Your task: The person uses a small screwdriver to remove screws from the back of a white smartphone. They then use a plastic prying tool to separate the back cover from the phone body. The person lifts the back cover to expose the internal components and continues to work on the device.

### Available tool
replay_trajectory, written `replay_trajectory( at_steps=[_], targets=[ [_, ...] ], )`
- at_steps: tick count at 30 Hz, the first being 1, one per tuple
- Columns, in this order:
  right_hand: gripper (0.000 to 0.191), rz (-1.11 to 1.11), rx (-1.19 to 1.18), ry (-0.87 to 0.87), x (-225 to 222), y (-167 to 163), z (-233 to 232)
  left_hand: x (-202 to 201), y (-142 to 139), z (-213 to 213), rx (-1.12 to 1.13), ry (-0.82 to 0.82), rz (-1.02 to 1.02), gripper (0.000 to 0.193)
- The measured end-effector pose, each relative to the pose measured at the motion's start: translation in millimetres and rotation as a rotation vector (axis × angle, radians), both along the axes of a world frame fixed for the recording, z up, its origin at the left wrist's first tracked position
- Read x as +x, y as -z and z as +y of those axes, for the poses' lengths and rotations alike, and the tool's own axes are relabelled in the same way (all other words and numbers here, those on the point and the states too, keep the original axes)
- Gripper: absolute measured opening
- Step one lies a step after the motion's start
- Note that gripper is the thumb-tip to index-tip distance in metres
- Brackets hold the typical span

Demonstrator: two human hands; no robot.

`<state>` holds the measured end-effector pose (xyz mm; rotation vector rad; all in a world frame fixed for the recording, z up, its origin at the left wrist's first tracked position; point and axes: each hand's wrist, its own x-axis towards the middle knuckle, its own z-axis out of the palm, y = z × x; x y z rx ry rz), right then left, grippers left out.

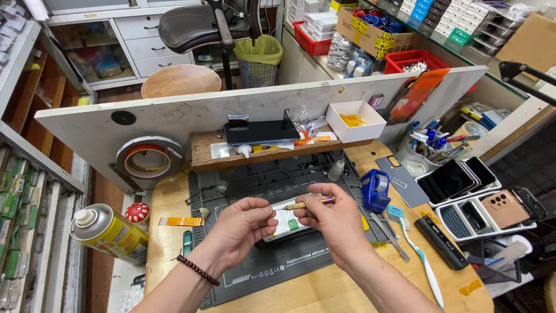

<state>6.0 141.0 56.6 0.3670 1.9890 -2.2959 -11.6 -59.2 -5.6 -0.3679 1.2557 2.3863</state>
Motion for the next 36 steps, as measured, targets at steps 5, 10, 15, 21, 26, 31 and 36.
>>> replay_trajectory(
  at_steps=[5,10,15,21,26,31,36],
  targets=[
    [0.038,-0.032,0.018,-0.01,2.4,-2.6,1.7,2.5,-4.5,1.2,-0.028,0.034,0.027,0.017],
    [0.038,-0.03,0.113,-0.154,-1.3,-5.8,10.5,6.5,-7.5,-1.4,-0.117,0.103,0.049,0.018],
    [0.04,0.075,0.088,-0.356,-4.5,-7.9,15.3,15.1,-1.7,-4.9,-0.095,0.136,0.017,0.018],
    [0.034,0.038,0.172,-0.329,-18.2,-4.8,3.7,9.2,7.2,-13.3,-0.067,0.053,0.03,0.028],
    [0.029,0.258,0.522,-0.314,-42.5,7.1,-5.7,2.9,4.2,-22.1,-1.108,0.012,0.371,0.053],
    [0.025,0.4,0.75,-0.361,-52.2,26.5,-17.4,5.7,0.5,-21.8,-1.305,0.217,0.523,0.094],
    [0.025,0.411,0.74,-0.405,-52.8,34.9,-26.8,0.3,1.5,-16.9,-1.352,0.271,0.606,0.103]
  ],
)
